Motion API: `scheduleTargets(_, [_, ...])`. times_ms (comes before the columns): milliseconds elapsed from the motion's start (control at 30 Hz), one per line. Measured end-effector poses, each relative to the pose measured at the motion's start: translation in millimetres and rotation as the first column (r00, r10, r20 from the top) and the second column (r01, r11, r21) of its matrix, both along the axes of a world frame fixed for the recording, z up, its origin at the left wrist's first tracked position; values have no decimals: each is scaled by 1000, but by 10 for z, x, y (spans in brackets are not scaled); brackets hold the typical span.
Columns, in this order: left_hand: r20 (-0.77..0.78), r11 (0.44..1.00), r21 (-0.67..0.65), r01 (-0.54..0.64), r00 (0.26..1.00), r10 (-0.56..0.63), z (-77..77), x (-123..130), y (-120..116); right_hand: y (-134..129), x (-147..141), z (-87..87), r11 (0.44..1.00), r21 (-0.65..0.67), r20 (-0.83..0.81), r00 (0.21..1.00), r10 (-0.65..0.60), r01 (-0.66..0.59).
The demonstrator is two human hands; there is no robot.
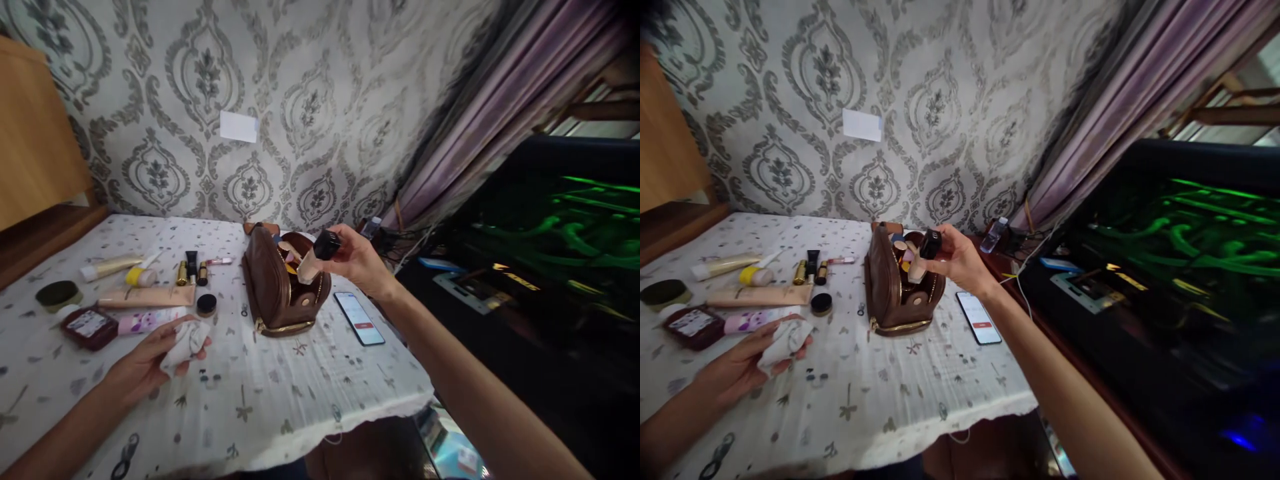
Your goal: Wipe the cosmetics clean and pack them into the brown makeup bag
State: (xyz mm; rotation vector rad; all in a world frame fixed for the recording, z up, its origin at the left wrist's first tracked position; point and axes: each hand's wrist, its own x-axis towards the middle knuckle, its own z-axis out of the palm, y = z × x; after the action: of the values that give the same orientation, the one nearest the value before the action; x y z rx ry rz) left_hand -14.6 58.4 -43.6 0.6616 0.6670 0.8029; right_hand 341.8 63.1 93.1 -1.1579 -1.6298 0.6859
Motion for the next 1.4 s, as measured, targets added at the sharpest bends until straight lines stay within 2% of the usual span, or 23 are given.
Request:
scheduleTargets(67, [-47,999,-38,-13,999,11,15,28,-4,105,167,6,998,-44,164,986,-25,33])
scheduleTargets(133, [-82,998,-68,-13,997,7,22,50,-8,196,270,-18,994,-78,355,934,-40,72])
scheduleTargets(233, [-112,996,-94,-7,994,-4,33,62,-12,295,318,-52,993,-52,650,758,-46,105])
scheduleTargets(333, [-153,991,-133,-11,988,-10,36,57,-6,365,291,-65,995,-36,833,553,-23,95])
scheduleTargets(467, [-186,975,-220,-41,983,0,-1,35,19,450,240,-67,988,-10,944,327,-42,154])
scheduleTargets(533, [-180,970,-240,-27,984,-17,-50,5,39,489,216,-70,982,-8,970,241,-39,188])
scheduleTargets(667, [-169,980,-185,77,980,-109,-181,-74,82,535,140,-127,986,-18,997,79,5,169])
scheduleTargets(833, [-183,989,-95,116,974,-132,-247,-79,86,539,0,-271,992,14,992,-127,2,125])
scheduleTargets(933, [-185,987,-38,157,969,-161,-260,-52,77,538,-66,-293,990,8,982,-187,19,141])
scheduleTargets(1133, [-209,974,22,226,954,-217,-317,-36,82,564,-132,-239,985,0,971,-235,41,173])
scheduleTargets(1400, [-219,964,-40,264,939,-267,-360,-114,76,624,-84,-315,985,-52,971,-221,88,162])
